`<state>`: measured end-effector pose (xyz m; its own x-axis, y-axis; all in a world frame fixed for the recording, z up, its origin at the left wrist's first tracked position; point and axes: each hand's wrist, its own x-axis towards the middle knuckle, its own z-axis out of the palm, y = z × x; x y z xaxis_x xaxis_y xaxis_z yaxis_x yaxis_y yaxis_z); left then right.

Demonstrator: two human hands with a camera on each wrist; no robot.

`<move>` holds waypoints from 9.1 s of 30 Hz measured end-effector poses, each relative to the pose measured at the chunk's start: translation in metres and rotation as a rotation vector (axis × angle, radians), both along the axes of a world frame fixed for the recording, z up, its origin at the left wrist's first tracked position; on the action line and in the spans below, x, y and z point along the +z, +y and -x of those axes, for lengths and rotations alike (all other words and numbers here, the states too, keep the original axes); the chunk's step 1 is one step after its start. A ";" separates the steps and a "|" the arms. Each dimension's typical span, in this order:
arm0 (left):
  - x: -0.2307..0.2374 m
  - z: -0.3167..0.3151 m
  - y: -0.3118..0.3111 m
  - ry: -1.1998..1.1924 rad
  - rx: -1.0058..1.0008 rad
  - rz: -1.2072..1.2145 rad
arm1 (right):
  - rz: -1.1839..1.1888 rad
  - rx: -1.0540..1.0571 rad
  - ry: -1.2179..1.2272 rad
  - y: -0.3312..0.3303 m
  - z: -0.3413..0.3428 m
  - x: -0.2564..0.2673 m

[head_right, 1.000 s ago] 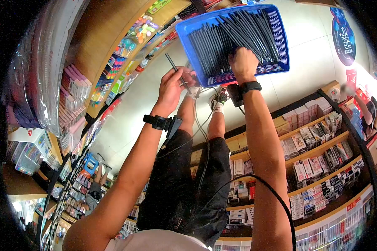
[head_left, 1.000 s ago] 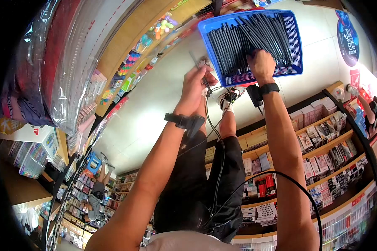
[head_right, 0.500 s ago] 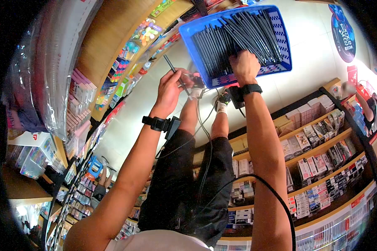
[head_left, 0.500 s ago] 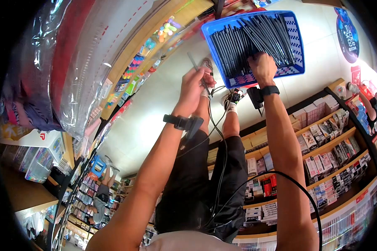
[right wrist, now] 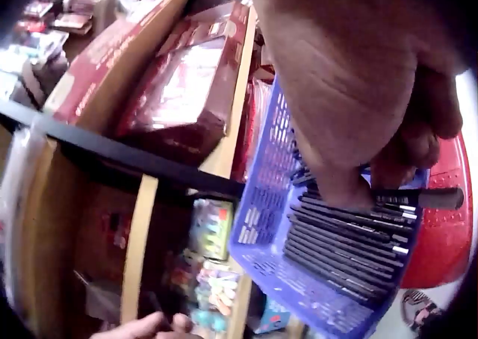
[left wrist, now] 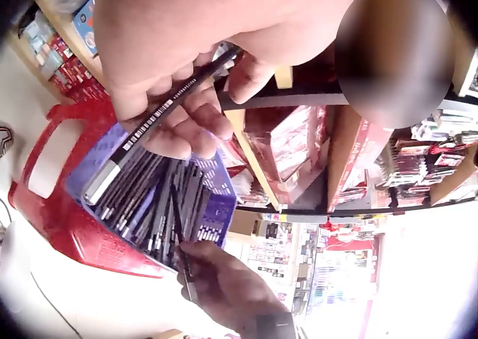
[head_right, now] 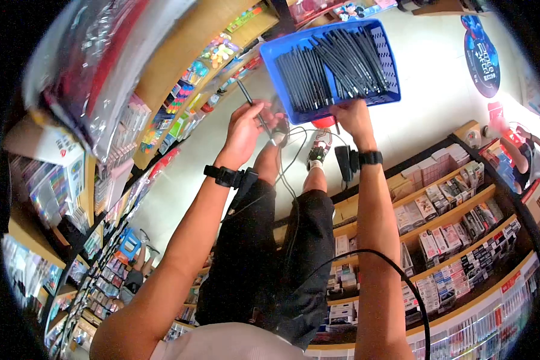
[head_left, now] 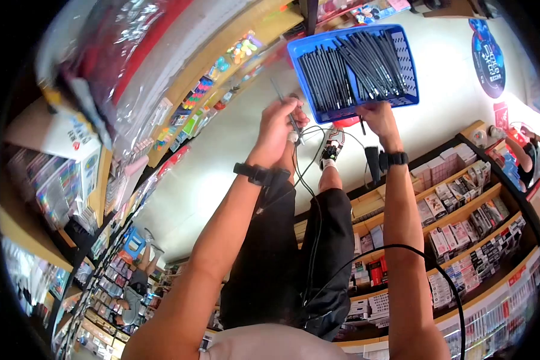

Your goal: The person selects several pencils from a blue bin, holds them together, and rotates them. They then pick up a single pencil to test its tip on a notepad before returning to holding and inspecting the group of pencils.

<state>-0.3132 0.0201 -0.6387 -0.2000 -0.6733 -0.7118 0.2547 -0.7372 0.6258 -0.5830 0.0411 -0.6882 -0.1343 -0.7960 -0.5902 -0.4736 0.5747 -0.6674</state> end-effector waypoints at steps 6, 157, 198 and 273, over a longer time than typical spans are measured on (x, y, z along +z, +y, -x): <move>0.088 0.017 0.018 0.375 0.081 -0.030 | -0.068 -0.116 -0.303 0.042 0.023 0.124; 0.420 0.095 0.083 0.871 0.003 0.145 | 0.738 0.104 -0.088 0.212 -0.017 0.438; 0.387 0.127 0.142 -0.028 -0.710 0.829 | 0.551 -0.005 -0.408 0.216 -0.003 0.419; 0.412 0.142 0.172 -0.213 -0.988 0.932 | 0.723 -0.800 -1.513 0.207 0.072 0.397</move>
